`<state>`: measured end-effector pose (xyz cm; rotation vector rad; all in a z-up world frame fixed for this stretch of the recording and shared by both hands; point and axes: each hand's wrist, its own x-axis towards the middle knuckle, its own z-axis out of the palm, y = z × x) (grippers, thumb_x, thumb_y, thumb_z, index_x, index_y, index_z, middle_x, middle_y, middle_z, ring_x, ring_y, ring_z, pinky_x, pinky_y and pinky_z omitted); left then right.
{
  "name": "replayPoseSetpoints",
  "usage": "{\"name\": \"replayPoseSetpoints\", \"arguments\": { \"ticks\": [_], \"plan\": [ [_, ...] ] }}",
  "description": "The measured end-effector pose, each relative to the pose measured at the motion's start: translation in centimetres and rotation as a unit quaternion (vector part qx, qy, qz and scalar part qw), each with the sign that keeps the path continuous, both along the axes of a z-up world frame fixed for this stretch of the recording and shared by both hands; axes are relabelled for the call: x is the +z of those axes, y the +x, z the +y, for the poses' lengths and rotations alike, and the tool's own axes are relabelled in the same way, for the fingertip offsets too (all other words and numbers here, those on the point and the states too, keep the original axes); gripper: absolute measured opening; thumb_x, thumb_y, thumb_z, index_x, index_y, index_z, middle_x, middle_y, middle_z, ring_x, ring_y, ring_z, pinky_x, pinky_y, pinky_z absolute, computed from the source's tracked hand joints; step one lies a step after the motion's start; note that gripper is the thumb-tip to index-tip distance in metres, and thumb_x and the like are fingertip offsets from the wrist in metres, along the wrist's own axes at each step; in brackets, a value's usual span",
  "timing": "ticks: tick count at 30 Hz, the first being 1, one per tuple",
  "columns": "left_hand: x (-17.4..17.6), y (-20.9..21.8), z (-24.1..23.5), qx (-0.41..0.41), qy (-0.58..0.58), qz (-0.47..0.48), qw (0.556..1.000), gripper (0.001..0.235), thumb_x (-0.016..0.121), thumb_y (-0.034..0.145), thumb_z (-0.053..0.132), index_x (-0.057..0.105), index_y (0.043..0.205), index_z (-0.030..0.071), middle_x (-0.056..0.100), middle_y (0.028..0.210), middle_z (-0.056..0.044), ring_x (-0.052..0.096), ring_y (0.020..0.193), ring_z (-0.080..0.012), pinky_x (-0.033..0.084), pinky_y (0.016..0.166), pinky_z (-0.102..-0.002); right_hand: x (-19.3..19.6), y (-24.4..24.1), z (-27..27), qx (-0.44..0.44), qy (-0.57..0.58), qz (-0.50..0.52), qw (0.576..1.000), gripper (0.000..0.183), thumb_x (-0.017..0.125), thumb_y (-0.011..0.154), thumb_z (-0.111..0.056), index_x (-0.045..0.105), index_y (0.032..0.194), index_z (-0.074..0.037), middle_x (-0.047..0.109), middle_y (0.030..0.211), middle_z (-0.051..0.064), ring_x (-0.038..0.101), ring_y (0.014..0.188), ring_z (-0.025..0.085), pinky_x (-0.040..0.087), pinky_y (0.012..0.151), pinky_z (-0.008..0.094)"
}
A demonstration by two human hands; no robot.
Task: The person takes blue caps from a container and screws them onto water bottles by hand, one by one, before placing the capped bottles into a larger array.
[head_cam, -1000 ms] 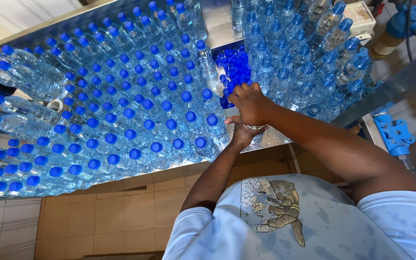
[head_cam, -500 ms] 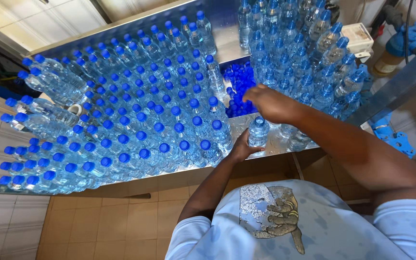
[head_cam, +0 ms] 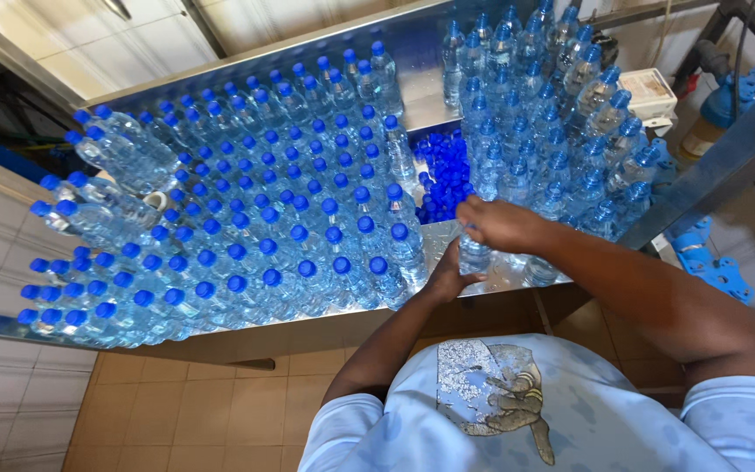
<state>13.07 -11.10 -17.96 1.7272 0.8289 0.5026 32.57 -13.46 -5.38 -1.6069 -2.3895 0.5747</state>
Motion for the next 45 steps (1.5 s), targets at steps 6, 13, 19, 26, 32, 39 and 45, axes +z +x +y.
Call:
{"name": "replayPoseSetpoints", "arguments": {
  "ticks": [6,13,19,26,32,39,45],
  "plan": [
    [15.6,-2.9,-0.4,0.086,0.166,-0.113,0.976,0.114,0.057,0.095,0.084,0.038,0.170,0.000,0.042,0.167,-0.040,0.031,0.160,-0.0617,0.029,0.133,-0.071,12.6,3.2,-2.6,-0.206,0.157,0.059,0.964,0.019,0.067,0.101,-0.030,0.065,0.117,-0.019,0.076,0.109,0.018,0.076,0.100,0.054,0.060,0.090,0.062],
    [22.7,-7.2,6.9,0.004,-0.184,-0.330,0.926,0.097,0.029,0.104,0.082,0.073,0.141,0.003,0.080,0.123,-0.028,0.083,0.088,-0.0346,0.068,0.053,-0.032,14.0,2.4,-1.8,-0.051,0.530,0.202,0.822,0.029,0.052,0.119,-0.015,0.069,0.127,0.007,0.068,0.120,0.028,0.063,0.112,0.042,0.050,0.098,0.055],
    [17.7,-11.0,12.0,0.245,0.098,-0.335,0.905,0.051,0.051,0.114,0.063,0.079,0.121,0.021,0.078,0.111,-0.002,0.071,0.093,-0.0146,0.066,0.066,-0.027,11.8,-2.4,0.6,-0.303,-0.048,0.595,0.743,0.050,0.053,0.116,-0.045,0.044,0.156,-0.018,0.047,0.151,0.017,0.058,0.084,0.022,0.068,0.063,0.039],
    [21.3,-16.6,10.2,0.210,-0.209,-0.296,0.908,0.077,0.058,0.105,0.076,0.067,0.115,0.000,0.075,0.085,-0.019,0.071,0.048,-0.0250,0.053,0.026,-0.026,7.7,0.1,4.6,-0.029,0.596,-0.053,0.801,0.049,0.060,0.112,-0.052,0.075,0.112,-0.006,0.071,0.090,0.015,0.076,0.088,0.036,0.064,0.079,0.048],
    [18.8,-18.3,13.2,0.282,-0.116,-0.293,0.906,0.068,0.050,0.112,0.071,0.069,0.112,0.006,0.078,0.087,-0.018,0.070,0.045,-0.0251,0.052,0.025,-0.027,13.2,-8.5,3.4,-0.258,0.372,0.071,0.889,0.036,0.042,0.129,-0.043,0.073,0.121,-0.027,0.069,0.073,0.009,0.073,0.077,0.044,0.058,0.075,0.051],
    [19.6,-19.4,15.3,0.120,-0.291,-0.187,0.931,0.114,0.039,0.090,0.100,0.063,0.132,-0.003,0.076,0.102,-0.023,0.073,0.059,-0.0263,0.062,0.033,-0.030,12.5,-5.1,6.0,0.153,0.636,-0.146,0.742,0.050,0.047,0.110,-0.054,0.070,0.090,-0.015,0.063,0.086,0.012,0.068,0.081,0.037,0.057,0.066,0.049],
    [18.3,-14.3,18.2,0.251,0.314,-0.323,0.857,0.082,0.053,0.088,0.088,0.076,0.114,0.014,0.080,0.112,-0.006,0.075,0.109,-0.0237,0.061,0.097,-0.036,14.1,-4.2,9.8,-0.418,0.073,0.117,0.898,0.089,0.038,0.120,-0.064,0.082,0.076,0.000,0.080,0.086,0.027,0.075,0.104,0.056,0.052,0.086,0.069]
  ]
}}
